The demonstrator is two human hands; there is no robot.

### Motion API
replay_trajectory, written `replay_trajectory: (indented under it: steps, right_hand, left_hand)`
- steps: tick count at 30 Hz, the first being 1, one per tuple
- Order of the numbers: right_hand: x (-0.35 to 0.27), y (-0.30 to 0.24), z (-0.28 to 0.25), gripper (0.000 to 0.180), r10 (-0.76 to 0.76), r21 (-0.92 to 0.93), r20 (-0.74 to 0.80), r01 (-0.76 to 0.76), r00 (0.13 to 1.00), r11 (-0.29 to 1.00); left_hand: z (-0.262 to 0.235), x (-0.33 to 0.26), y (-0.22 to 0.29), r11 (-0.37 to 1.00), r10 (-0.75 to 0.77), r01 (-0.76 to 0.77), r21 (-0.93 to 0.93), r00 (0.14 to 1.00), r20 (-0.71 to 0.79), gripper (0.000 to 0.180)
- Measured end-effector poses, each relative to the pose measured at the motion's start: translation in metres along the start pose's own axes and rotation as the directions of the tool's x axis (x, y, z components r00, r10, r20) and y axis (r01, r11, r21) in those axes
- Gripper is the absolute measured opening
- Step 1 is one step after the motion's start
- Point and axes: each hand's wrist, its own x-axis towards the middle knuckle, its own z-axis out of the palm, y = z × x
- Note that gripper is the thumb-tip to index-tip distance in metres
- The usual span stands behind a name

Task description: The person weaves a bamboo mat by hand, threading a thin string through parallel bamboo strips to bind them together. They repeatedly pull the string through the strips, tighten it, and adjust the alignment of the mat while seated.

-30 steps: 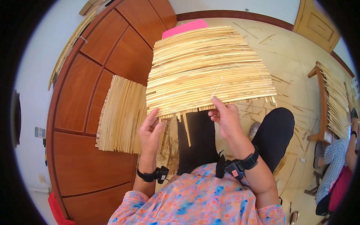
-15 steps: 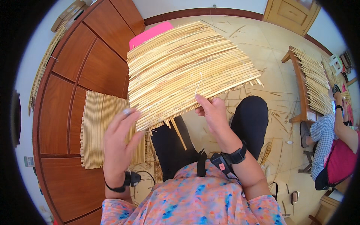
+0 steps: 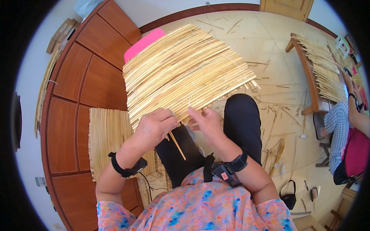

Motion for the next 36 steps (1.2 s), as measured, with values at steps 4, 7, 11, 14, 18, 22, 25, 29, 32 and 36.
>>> replay_trajectory:
  steps: [4,7,11,14,18,22,25,29,32,36]
  right_hand:
    - [-0.005,0.011,0.013,0.025,0.057,0.010,0.020,-0.057,0.998,0.998]
    - [0.000,0.017,0.014,0.021,0.026,0.001,-0.009,-0.026,1.000,1.000]
    - [-0.002,0.013,0.012,0.022,-0.027,-0.017,-0.032,0.026,0.999,1.000]
    - [-0.004,0.005,0.012,0.020,-0.060,-0.033,-0.038,0.059,0.997,0.998]
    - [-0.003,0.004,0.011,0.019,-0.031,-0.039,-0.036,0.030,0.999,0.999]
    - [-0.006,0.004,0.011,0.019,-0.015,-0.023,-0.032,0.014,0.999,1.000]
    - [-0.007,0.003,0.008,0.019,-0.049,-0.046,-0.010,0.049,0.999,0.998]
    - [0.003,0.016,-0.004,0.021,-0.109,-0.121,-0.038,0.104,0.993,0.987]
    - [-0.011,0.003,0.003,0.023,-0.056,-0.082,-0.053,0.052,0.997,0.995]
    - [-0.005,0.007,0.000,0.021,-0.096,-0.095,0.011,0.096,0.995,0.991]
  left_hand:
    - [0.005,0.004,-0.004,0.996,0.063,-0.065,0.056,0.997,0.036,0.013]
    - [0.008,0.007,-0.009,0.989,0.131,-0.135,0.061,0.989,0.066,0.014]
    - [0.004,0.011,-0.002,0.979,0.184,-0.188,0.080,0.982,0.051,0.015]
    - [0.009,0.009,0.000,0.982,0.180,-0.177,0.065,0.983,-0.041,0.014]
    - [0.011,0.011,-0.007,0.983,0.184,-0.182,0.026,0.980,-0.076,0.014]
    - [0.007,0.017,-0.008,0.961,0.256,-0.258,0.099,0.966,0.033,0.017]
    - [0.004,0.020,-0.002,0.929,0.340,-0.344,0.137,0.939,0.050,0.018]
    - [-0.018,0.039,0.019,0.950,0.312,-0.303,0.072,0.926,-0.211,0.011]
    - [-0.026,0.048,0.022,0.946,-0.019,-0.032,-0.322,0.988,-0.154,0.001]
    - [-0.056,0.062,0.049,0.560,-0.412,0.415,-0.717,0.890,0.194,0.011]
